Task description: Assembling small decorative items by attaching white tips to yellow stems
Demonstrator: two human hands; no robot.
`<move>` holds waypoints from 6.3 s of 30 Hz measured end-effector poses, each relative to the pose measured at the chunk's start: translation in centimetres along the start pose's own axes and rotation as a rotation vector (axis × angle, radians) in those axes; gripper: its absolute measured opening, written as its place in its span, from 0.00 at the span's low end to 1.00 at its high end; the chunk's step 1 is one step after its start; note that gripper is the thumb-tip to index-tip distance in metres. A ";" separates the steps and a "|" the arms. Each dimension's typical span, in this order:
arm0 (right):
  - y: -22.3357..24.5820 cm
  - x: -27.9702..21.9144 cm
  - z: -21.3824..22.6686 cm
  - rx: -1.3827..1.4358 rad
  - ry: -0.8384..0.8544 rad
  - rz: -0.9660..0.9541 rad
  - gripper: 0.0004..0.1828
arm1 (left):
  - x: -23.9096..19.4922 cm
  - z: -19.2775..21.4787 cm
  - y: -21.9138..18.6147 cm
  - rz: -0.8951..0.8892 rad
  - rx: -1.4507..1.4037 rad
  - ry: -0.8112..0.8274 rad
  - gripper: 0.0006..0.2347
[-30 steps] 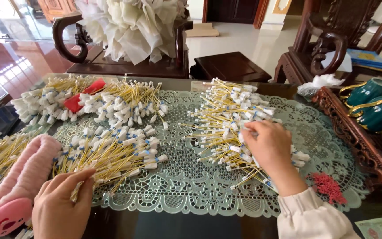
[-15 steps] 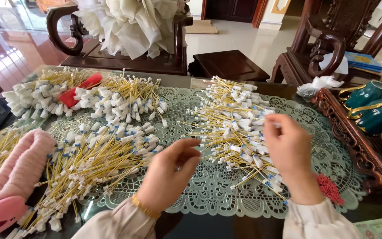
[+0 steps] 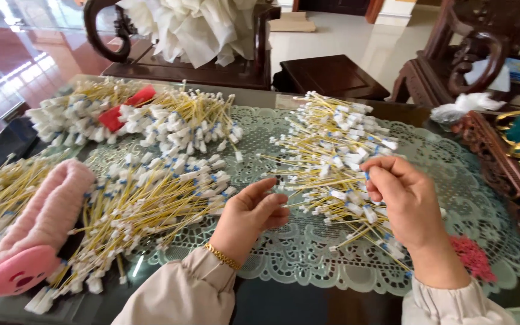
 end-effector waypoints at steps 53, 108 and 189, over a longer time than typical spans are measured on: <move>-4.7 -6.8 14.5 -0.948 -0.137 0.190 0.12 | 0.5 2.3 0.5 -0.061 0.046 -0.074 0.03; 3.9 -5.5 -8.6 -0.322 0.298 0.958 0.07 | 0.8 1.0 1.4 0.095 -0.096 0.054 0.06; 1.9 -4.8 -7.6 -0.203 0.243 0.702 0.13 | -0.2 0.6 1.8 0.223 -0.129 0.213 0.09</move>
Point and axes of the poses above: each hand's wrist, its own x-axis towards the middle knuckle, its own z-axis out of the back of the hand, y = z × x, the point moved 6 cm from there along x, towards the middle knuckle, and after that the axes turned 15 degrees about -y, right-handed, at the moved point
